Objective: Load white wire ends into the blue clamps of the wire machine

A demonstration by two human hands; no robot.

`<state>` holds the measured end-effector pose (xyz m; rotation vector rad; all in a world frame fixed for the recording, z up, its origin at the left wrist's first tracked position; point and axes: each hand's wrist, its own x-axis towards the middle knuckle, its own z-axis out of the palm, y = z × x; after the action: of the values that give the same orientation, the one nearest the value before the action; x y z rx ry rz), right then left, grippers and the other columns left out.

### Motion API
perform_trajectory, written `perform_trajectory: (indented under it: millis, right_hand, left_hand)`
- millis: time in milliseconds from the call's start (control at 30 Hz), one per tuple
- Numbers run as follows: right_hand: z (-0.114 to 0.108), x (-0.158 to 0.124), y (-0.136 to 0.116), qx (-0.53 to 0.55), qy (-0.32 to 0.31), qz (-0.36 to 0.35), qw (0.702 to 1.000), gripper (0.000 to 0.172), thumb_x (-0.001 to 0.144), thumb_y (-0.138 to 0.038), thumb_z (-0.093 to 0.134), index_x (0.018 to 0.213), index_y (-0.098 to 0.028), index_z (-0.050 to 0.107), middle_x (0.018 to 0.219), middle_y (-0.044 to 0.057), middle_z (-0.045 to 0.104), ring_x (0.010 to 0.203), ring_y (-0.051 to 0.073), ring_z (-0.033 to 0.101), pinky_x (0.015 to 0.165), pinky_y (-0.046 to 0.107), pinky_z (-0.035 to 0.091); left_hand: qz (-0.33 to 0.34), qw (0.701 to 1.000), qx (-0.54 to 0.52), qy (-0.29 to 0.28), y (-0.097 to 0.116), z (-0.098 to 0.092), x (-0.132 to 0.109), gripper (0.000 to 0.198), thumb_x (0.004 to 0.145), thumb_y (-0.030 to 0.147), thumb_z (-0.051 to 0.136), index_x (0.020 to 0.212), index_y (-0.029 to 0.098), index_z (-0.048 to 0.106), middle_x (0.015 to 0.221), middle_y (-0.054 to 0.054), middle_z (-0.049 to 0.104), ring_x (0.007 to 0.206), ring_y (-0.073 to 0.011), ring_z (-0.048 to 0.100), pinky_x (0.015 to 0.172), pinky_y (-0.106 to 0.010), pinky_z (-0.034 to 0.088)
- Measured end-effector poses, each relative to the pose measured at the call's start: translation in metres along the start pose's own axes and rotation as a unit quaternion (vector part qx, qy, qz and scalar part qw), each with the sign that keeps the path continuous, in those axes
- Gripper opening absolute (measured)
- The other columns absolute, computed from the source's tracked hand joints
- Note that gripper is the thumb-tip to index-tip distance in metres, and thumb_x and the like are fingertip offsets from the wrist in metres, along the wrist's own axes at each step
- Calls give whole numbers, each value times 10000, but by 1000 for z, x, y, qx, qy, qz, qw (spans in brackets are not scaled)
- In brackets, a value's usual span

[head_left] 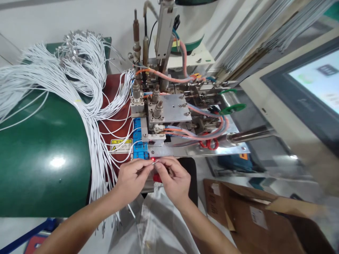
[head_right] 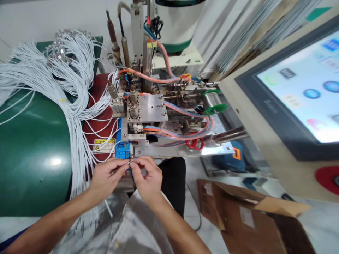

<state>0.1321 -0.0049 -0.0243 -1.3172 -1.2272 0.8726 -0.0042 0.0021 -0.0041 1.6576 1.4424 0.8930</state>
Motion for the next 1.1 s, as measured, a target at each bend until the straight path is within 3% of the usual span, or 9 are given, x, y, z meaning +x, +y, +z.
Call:
perform_trajectory:
  millis: [200,467,633,800,933,1100]
  right_hand:
    - [7,0,0,-4,1,27,1000,89,774,-209,544,695,-189,580,683,21,578,621,136,544,580,271,474]
    - [20,-1,-9,93,15,138,986,101,752,-243,554,678,-175,562,663,19,573,619,135,547,519,243,456]
    - [22,-2,-5,70,22,89,993,96,769,-230,548,688,-181,569,685,18,568,623,134,551,546,255,468]
    - [11,5,-3,-19,-33,-21,999,70,759,-190,552,692,-188,570,682,7,555,594,123,534,548,248,451]
    - [-6,19,-11,-70,-128,-37,989,106,760,-171,555,655,-184,551,623,-9,541,547,108,508,525,229,421]
    - [-17,29,-15,-103,-262,-109,953,121,765,-130,531,659,-178,567,616,2,537,581,122,504,543,238,402]
  left_hand:
    - [24,1000,-2,-15,1,-1,3,149,821,206,545,847,191,691,794,-34,695,726,-138,639,687,-258,539]
    - [-7,997,-26,71,-5,10,-3,79,791,198,562,798,169,635,769,-23,645,699,-122,615,666,-241,527]
    - [-16,996,-25,87,-7,11,-4,73,795,192,547,808,168,615,772,-23,622,705,-123,607,644,-236,518]
    - [30,998,1,49,-5,4,-1,85,786,148,547,778,173,627,739,-20,628,687,-119,599,653,-232,504]
    - [53,998,21,3,1,-7,2,125,782,121,541,776,176,652,749,-20,647,693,-117,601,665,-223,493]
    - [39,985,88,-142,8,-23,7,175,791,109,520,721,188,660,700,6,616,651,-103,565,613,-203,446]
